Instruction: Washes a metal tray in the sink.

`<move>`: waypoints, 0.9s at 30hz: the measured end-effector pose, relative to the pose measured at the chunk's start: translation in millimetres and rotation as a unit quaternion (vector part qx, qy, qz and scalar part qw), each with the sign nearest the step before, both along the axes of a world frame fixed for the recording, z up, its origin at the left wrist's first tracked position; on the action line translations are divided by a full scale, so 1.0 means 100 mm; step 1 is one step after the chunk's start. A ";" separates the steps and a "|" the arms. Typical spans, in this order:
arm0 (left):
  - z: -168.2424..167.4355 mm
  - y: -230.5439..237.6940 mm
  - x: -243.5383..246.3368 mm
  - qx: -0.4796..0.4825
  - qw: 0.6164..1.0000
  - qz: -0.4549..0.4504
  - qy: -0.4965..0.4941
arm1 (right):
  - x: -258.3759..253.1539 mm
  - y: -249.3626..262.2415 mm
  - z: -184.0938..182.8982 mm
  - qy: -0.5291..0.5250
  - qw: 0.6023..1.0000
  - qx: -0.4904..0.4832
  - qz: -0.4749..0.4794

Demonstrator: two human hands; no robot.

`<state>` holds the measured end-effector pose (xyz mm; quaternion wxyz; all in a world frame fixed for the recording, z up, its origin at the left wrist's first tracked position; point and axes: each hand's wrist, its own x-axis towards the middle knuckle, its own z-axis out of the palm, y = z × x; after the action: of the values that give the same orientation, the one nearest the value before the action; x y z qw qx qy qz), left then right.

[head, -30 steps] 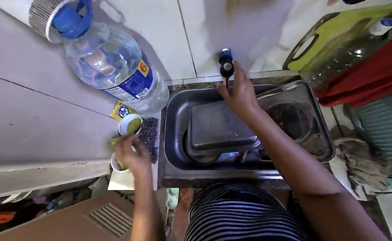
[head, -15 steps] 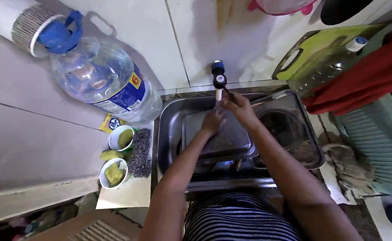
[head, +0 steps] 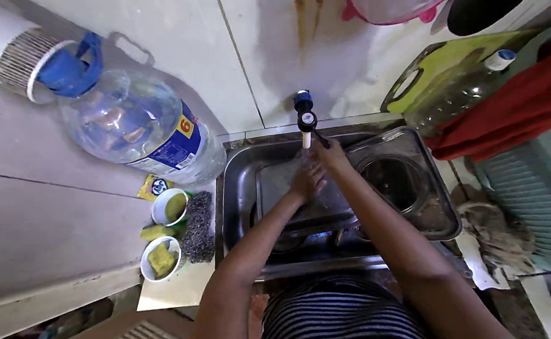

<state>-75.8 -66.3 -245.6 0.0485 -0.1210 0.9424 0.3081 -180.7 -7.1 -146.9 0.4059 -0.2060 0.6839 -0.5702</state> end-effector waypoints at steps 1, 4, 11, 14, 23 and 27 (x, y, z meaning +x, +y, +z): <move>-0.10 -0.01 -0.01 -0.010 0.999 -0.024 0.030 | -0.02 0.07 0.02 0.021 0.997 -0.044 -0.054; -0.20 -0.12 0.02 -0.027 0.995 0.059 0.072 | 0.08 0.26 0.20 0.107 0.982 -0.146 -0.051; 0.13 0.11 -0.06 -0.027 0.999 0.017 0.039 | 0.25 0.24 0.36 0.369 0.921 -0.124 -0.012; -0.11 -0.14 -0.03 -0.034 0.994 0.043 0.090 | 0.07 0.35 0.24 0.332 0.931 -0.146 0.050; -0.07 -0.10 0.42 -0.027 0.995 0.080 -0.053 | -0.41 0.86 -0.98 0.059 0.944 0.324 -0.037; -0.06 -0.30 0.72 0.008 0.973 0.230 -0.033 | -0.31 0.86 -1.01 -0.013 0.949 0.288 -0.126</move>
<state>-3.8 -96.2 -251.6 0.0081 -0.3438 0.8849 0.3142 -212.1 78.7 -247.8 0.3817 0.0155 0.8341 -0.3979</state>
